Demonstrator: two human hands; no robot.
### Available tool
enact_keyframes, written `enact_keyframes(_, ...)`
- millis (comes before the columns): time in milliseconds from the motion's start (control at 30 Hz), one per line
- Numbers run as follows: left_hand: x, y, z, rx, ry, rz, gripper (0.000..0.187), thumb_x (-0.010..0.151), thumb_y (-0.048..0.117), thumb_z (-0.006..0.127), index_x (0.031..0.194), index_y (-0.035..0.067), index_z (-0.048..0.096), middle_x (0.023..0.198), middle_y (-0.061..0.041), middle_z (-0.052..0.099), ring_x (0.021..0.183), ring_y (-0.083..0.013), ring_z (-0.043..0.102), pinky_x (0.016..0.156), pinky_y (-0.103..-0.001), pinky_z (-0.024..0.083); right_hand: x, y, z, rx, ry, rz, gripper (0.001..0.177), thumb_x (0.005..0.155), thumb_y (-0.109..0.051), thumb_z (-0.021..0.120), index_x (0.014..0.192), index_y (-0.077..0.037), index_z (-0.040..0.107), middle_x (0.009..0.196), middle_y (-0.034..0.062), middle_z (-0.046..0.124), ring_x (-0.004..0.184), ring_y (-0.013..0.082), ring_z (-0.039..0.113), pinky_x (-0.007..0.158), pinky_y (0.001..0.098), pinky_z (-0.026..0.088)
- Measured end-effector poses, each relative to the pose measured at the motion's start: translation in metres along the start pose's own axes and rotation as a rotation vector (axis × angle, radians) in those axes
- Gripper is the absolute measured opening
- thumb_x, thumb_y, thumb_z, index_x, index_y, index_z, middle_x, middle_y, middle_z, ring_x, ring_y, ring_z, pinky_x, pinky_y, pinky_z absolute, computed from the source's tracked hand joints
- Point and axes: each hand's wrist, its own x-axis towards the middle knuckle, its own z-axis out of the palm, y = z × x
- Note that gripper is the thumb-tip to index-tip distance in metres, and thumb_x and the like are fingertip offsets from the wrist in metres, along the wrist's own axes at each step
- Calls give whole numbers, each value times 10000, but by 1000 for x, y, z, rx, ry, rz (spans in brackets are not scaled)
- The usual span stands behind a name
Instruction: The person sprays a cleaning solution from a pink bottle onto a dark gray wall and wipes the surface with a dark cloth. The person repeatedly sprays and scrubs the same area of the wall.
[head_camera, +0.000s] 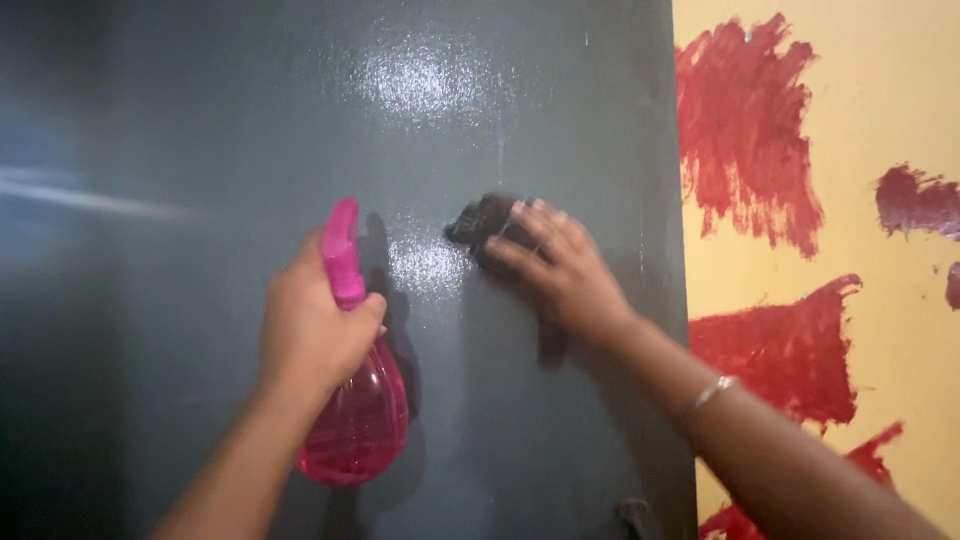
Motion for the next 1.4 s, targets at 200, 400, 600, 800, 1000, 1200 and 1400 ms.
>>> enact_keyframes(200, 9, -7, 20, 92, 116, 206, 524, 711, 125, 725, 1215, 36, 612, 871, -183, 722, 855, -410, 716, 780, -495, 564, -93, -89, 16, 230, -343, -657, 509, 1003, -273, 576, 1502, -342, 501, 1681, 91, 371, 1563, 363, 368, 1283, 571, 286)
enact_keyframes(400, 9, 4, 42, 17, 105, 199, 527, 720, 99, 682, 1242, 63, 620, 862, -179, 729, 839, -407, 717, 769, -495, 558, -101, -64, 11, 313, -420, -837, 485, 1050, -250, 488, 1523, -359, 495, 1699, 94, 377, 1569, 350, 379, 1300, 566, 314)
enact_keyframes(600, 14, 3, 51, 64, 79, 166, 556, 702, 87, 680, 1253, 55, 610, 864, -207, 718, 852, -434, 700, 771, -512, 543, -27, 37, -26, 34, -231, -475, 587, 938, -158, 601, 1492, -330, 508, 1632, 143, 378, 1515, 387, 374, 1242, 558, 307)
enact_keyframes(800, 19, -1, 68, 39, 126, 277, 575, 703, 81, 689, 1272, 46, 612, 896, -210, 723, 863, -433, 704, 795, -502, 552, 23, 68, -26, 31, 81, 72, 636, 912, -106, 719, 1504, -239, 529, 1638, 166, 370, 1517, 423, 352, 1224, 552, 333)
enact_keyframes(1000, 30, 7, 81, 92, 61, 197, 468, 731, 91, 720, 1186, 53, 618, 907, -199, 724, 879, -430, 705, 809, -509, 552, -9, 28, -4, 44, 102, -5, 713, 841, -164, 764, 1503, -233, 509, 1609, 167, 364, 1516, 428, 333, 1239, 589, 298)
enact_keyframes(1200, 33, 22, 91, 136, 94, 234, 549, 720, 92, 718, 1258, 81, 611, 915, -201, 722, 888, -439, 700, 812, -524, 545, -77, 2, -14, 99, -164, -284, 630, 883, -162, 675, 1490, -280, 554, 1632, 148, 384, 1535, 372, 340, 1252, 570, 284)
enact_keyframes(1400, 33, 28, 92, 150, 95, 197, 538, 728, 96, 696, 1260, 107, 620, 954, -213, 726, 928, -459, 680, 835, -535, 538, -41, 74, -23, -5, -18, -110, 594, 911, -113, 673, 1472, -267, 554, 1633, 134, 388, 1545, 385, 347, 1260, 548, 313)
